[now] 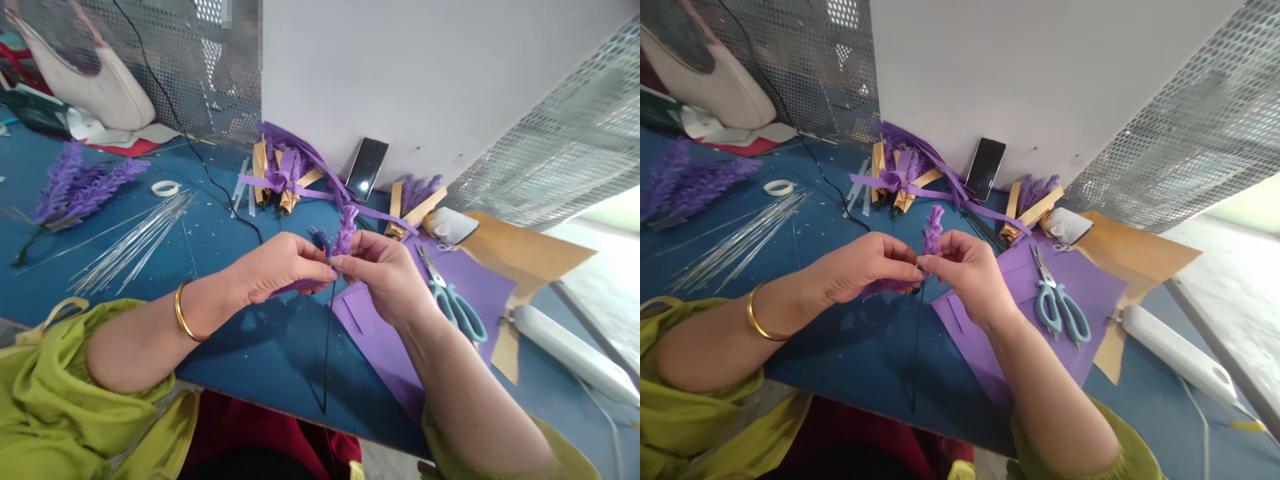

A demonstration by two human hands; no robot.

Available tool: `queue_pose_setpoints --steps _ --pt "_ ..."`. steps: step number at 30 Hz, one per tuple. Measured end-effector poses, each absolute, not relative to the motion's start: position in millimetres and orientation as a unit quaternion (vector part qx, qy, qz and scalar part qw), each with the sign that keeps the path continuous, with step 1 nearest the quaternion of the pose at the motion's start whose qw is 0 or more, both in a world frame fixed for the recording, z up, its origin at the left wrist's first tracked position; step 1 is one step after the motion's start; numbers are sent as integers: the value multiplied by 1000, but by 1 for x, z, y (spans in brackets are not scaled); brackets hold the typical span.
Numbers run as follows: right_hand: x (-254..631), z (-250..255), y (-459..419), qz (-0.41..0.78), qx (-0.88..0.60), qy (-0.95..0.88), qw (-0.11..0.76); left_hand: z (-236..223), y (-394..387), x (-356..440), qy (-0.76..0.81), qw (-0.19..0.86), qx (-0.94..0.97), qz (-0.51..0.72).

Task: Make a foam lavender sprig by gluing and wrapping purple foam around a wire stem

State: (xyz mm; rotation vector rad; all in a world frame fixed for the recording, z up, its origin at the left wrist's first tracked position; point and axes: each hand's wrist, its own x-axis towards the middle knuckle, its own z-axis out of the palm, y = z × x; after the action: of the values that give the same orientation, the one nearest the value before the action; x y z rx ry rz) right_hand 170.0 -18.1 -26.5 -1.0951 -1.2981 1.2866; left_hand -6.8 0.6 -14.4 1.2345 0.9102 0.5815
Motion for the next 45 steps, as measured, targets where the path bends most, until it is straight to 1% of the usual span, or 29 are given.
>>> queue_pose_setpoints --steps 5,8,13,19,23,26,31,45 --pt "161 -27 -21 515 -470 -513 502 -19 -1 -5 422 638 586 268" --pt "158 -29 -22 514 -467 -503 515 -22 -1 -6 428 628 589 274" --pt "162 -32 -20 542 -430 -516 505 -24 1 -6 430 651 558 282" --pt "172 -34 -13 608 -365 -522 475 -20 -1 -4 382 690 539 294" --pt "176 -36 -8 623 -365 -508 471 -20 0 -5 376 710 518 293" --pt "179 -35 -7 628 -366 -487 484 -17 1 -9 372 717 520 276" --pt "182 -31 -7 624 -368 -476 498 -13 2 -11 388 698 542 261" --pt "173 -29 -12 578 -412 -483 513 -16 1 -11 385 658 583 281"
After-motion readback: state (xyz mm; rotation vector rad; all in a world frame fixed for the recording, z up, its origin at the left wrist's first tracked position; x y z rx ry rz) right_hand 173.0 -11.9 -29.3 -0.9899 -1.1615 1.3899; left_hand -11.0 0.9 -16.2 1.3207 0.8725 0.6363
